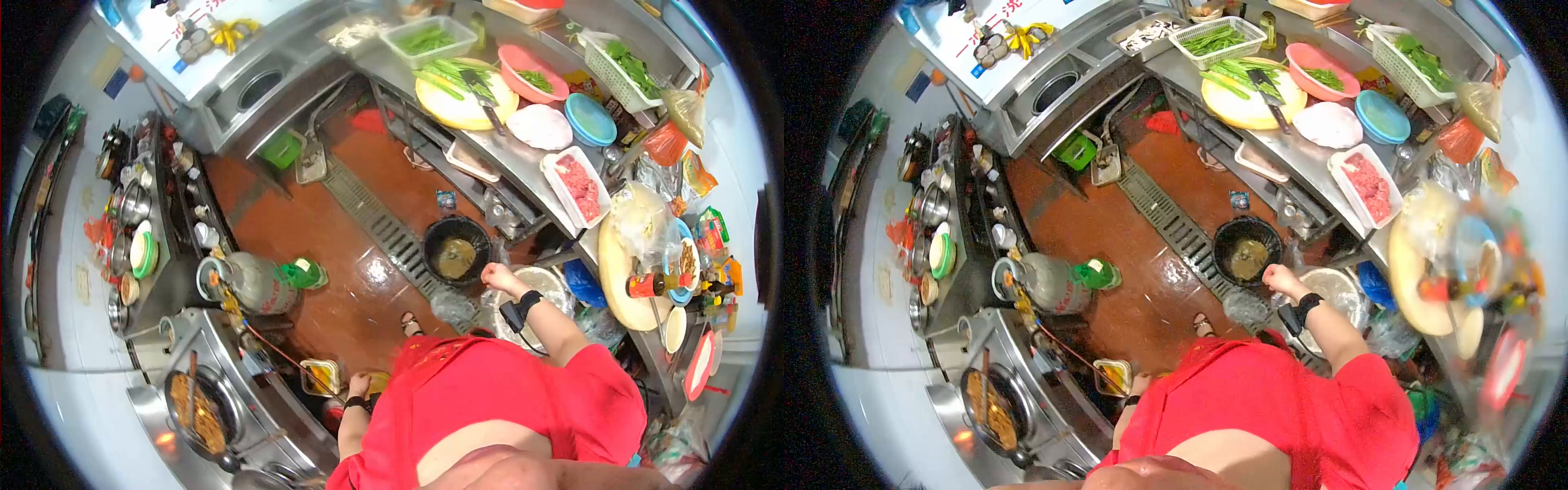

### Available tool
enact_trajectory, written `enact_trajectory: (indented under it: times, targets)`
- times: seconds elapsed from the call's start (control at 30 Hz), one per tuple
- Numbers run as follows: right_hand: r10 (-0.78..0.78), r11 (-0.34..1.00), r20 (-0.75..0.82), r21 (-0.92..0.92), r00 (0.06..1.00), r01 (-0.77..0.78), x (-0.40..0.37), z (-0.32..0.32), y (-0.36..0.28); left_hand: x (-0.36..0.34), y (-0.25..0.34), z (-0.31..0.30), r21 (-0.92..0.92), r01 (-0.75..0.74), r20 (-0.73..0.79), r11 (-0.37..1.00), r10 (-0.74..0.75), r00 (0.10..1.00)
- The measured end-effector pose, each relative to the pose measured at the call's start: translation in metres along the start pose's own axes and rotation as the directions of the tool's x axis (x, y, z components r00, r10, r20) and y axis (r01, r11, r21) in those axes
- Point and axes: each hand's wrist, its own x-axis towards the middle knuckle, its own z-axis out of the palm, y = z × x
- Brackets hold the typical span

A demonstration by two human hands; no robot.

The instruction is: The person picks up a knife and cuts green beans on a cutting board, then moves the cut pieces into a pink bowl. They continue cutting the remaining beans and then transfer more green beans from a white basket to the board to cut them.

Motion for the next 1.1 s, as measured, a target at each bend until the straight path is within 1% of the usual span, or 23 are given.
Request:
enact_trajectory:
  times: [0.03,0.07,0.13,0.17,0.2,0.27,0.3,0.37,0.43,0.5,0.53,0.57,0.63,0.67,0.7,0.77,0.87,0.93,0.97,1.0,1.03,1.07,1.1]
  targets:
    - [0.069,0.992,0.026,0.101,0.997,-0.071,0.003,0.006,-0.012,0.025,-0.009,-0.014,-0.027,-0.043,-0.056,0.999,0.042,0.998]
    - [0.081,0.991,0.010,0.106,0.997,-0.081,0.007,0.005,-0.020,0.046,-0.003,-0.029,-0.213,0.075,-0.034,0.974,-0.084,0.996]
    - [-0.288,0.946,-0.121,-0.193,0.950,0.262,0.024,0.000,-0.038,0.088,0.009,-0.066,-0.083,-0.036,-0.186,0.996,0.020,0.982]
    - [-0.294,0.940,-0.150,-0.222,0.944,0.258,0.025,-0.011,-0.061,0.107,0.021,-0.082,-0.019,-0.075,-0.262,0.997,0.068,0.963]
    - [-0.282,0.952,-0.212,-0.184,0.935,0.246,0.036,-0.020,-0.072,0.128,0.031,-0.094,-0.007,-0.088,-0.258,0.996,0.083,0.963]
    - [-0.279,0.959,-0.360,-0.159,0.890,0.236,0.059,-0.042,-0.090,0.168,0.055,-0.117,-0.154,0.042,-0.192,0.987,-0.071,0.979]
    - [-0.289,0.956,-0.447,-0.175,0.846,0.234,0.070,-0.056,-0.102,0.180,0.073,-0.126,-0.141,0.027,-0.193,0.990,-0.054,0.980]
    - [-0.243,0.969,-0.566,-0.180,0.787,0.170,0.087,-0.089,-0.134,0.172,0.136,-0.149,-0.026,-0.113,-0.109,0.993,0.110,0.988]
    - [-0.271,0.960,-0.722,-0.249,0.637,0.127,0.118,-0.113,-0.149,0.194,0.161,-0.164,0.226,-0.251,-0.007,0.941,0.259,0.966]
    - [-0.254,0.963,-0.800,-0.264,0.544,0.060,0.141,-0.139,-0.177,0.222,0.180,-0.182,0.309,-0.177,0.149,0.934,0.137,0.979]
    - [-0.331,0.939,-0.814,-0.332,0.478,0.086,0.160,-0.152,-0.177,0.249,0.160,-0.178,0.340,-0.195,0.153,0.920,0.151,0.977]
    - [-0.312,0.946,-0.824,-0.313,0.472,0.079,0.174,-0.165,-0.178,0.279,0.144,-0.174,0.361,-0.212,0.161,0.908,0.164,0.973]
    - [-0.236,0.939,-0.876,-0.317,0.421,-0.134,0.203,-0.180,-0.187,0.308,0.149,-0.195,0.385,-0.202,0.146,0.900,0.157,0.977]
    - [-0.125,0.931,-0.865,-0.272,0.486,-0.245,0.213,-0.189,-0.199,0.319,0.163,-0.212,0.386,-0.189,0.123,0.903,0.153,0.981]
    - [-0.108,0.936,-0.876,-0.250,0.471,-0.250,0.222,-0.199,-0.210,0.333,0.178,-0.229,0.381,-0.182,0.109,0.906,0.152,0.982]
    - [0.027,0.892,-0.820,-0.239,0.572,-0.385,0.227,-0.211,-0.219,0.361,0.210,-0.255,0.368,-0.192,0.097,0.910,0.168,0.981]
    - [0.056,0.823,-0.843,-0.265,0.535,-0.503,0.251,-0.220,-0.214,0.390,0.286,-0.268,0.346,-0.233,0.120,0.909,0.203,0.972]
    - [0.149,0.825,-0.819,-0.206,0.555,-0.526,0.258,-0.226,-0.218,0.356,0.399,-0.288,0.067,-0.214,0.268,0.975,0.189,0.945]
    - [0.170,0.817,-0.827,-0.186,0.536,-0.546,0.257,-0.230,-0.221,0.411,0.401,-0.280,0.191,-0.299,0.289,0.935,0.237,0.928]
    - [0.157,0.830,-0.784,-0.224,0.601,-0.510,0.253,-0.232,-0.224,0.461,0.401,-0.269,0.311,-0.378,0.317,0.872,0.279,0.906]
    - [0.146,0.846,-0.737,-0.253,0.660,-0.469,0.252,-0.231,-0.224,0.472,0.435,-0.267,0.358,-0.478,0.325,0.802,0.373,0.869]
    - [0.048,0.868,-0.816,-0.251,0.576,-0.427,0.252,-0.226,-0.220,0.465,0.502,-0.264,0.398,-0.572,0.339,0.717,0.465,0.818]
    - [0.077,0.864,-0.824,-0.226,0.562,-0.451,0.242,-0.226,-0.228,0.454,0.560,-0.261,0.308,-0.694,0.374,0.650,0.588,0.717]
